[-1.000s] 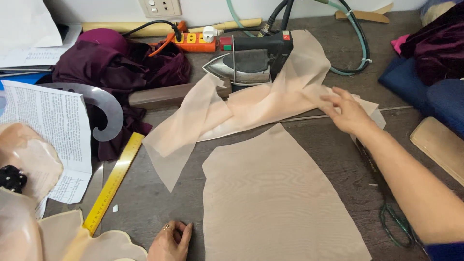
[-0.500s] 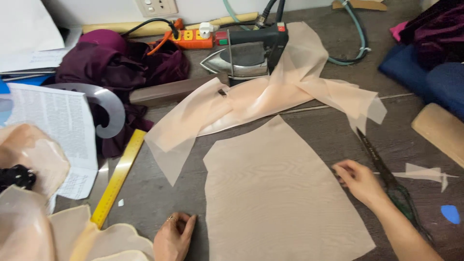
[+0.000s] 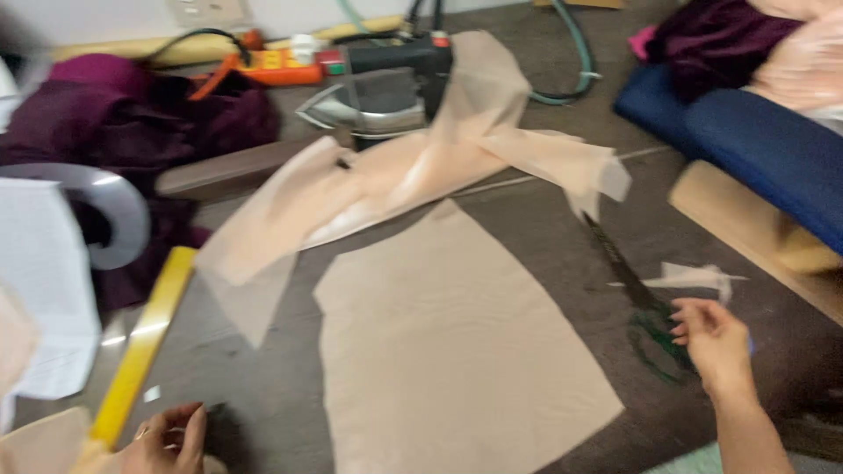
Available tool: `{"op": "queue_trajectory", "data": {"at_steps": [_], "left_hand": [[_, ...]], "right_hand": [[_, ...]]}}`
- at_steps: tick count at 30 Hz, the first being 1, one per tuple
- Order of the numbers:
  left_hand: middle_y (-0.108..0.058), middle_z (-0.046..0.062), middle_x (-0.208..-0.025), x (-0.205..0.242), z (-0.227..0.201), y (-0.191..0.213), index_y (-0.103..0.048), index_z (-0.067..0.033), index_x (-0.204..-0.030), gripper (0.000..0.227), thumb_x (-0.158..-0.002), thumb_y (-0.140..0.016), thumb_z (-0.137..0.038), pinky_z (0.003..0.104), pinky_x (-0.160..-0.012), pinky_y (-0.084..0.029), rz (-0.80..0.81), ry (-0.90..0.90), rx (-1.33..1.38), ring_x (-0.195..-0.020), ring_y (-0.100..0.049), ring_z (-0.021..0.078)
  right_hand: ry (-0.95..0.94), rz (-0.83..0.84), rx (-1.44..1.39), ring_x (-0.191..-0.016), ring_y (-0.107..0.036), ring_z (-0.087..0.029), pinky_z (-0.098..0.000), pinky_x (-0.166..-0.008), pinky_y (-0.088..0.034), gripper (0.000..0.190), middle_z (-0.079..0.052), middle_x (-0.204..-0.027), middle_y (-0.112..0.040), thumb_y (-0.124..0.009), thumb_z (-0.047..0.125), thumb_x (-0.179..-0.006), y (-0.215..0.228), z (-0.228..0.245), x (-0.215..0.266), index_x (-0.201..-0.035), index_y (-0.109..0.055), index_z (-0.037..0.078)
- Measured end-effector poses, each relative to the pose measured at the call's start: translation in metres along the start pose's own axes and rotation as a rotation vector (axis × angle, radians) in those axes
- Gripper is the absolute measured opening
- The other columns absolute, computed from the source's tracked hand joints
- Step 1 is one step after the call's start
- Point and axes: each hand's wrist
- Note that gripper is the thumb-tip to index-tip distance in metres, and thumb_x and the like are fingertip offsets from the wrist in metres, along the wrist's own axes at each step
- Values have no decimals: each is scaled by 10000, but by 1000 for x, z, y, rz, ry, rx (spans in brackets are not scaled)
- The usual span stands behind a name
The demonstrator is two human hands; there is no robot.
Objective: The person uses shears to cut a piece of light-colored fabric along a pattern on a table. After cutting, they use a yellow ruler and a blue marker to measure and mark the fabric.
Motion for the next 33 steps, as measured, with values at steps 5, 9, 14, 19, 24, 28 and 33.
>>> {"op": "queue_trajectory", "data": {"at_steps": [5, 9, 14, 19, 24, 28, 33], "left_hand": [[-623, 113, -820, 21, -33, -36, -724, -43, -1011, 133, -931, -711, -149, 280, -620, -448, 19, -64, 170, -602, -532, 183], [-681, 24, -827, 26, -83, -34, -762, -155, -974, 134, -901, -717, -258, 267, -708, -465, 72, -17, 21, -673, -598, 145], [-687, -10, -839, 22, -76, -49, -758, -232, -965, 148, -857, -708, -319, 287, -713, -483, 152, -59, -71, -686, -641, 138], [-681, -43, -834, 27, -73, -48, -762, -267, -933, 147, -833, -695, -352, 284, -728, -478, 175, -19, -99, -663, -631, 126], [-636, -14, -795, 33, -84, -46, -759, -209, -891, 161, -859, -670, -340, 278, -663, -454, 198, -9, 7, -634, -576, 130], [-611, -37, -795, 45, -94, -58, -726, -228, -890, 119, -868, -677, -335, 300, -695, -459, -24, -103, -54, -665, -580, 129], [-611, 30, -744, 46, -95, -52, -687, -190, -841, 156, -875, -622, -327, 383, -691, -443, -29, -230, -60, -714, -581, 228]], "right_hand": [[-159, -266, 90, -638, -560, -187, -355, -533, -520, 110, -143, -846, -596, -523, 82, -1057, 77, -77, -34, -1069, -623, 39], [-264, -319, 241, -687, -604, -227, -402, -469, -534, 247, -145, -873, -638, -710, 199, -908, 91, -99, -41, -1067, -613, 38], [-405, -277, 275, -788, -613, -274, -435, -536, -561, 493, -210, -930, -629, -848, 282, -779, 91, -106, -45, -1092, -595, -3], [-423, -267, 221, -831, -610, -247, -388, -567, -528, 514, -192, -913, -630, -894, 300, -718, 88, -109, -47, -1021, -615, -7], [-159, -238, 42, -728, -611, -171, -283, -617, -471, 421, -139, -950, -655, -855, 186, -740, 47, -51, -29, -1072, -602, 131], [-275, 120, -63, -909, -622, -202, -316, -907, -445, 323, -87, -1031, -702, -728, 104, -782, -64, 206, 101, -1096, -658, 68], [142, 895, -884, -823, -567, -217, -316, -716, -465, 154, -121, -901, -592, -700, -77, -783, -131, 250, 156, -855, -650, 49]]}}
Point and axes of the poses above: each hand's wrist, its own x-axis away from the middle knuckle, its own y-axis out of the back of the hand, z = x × y
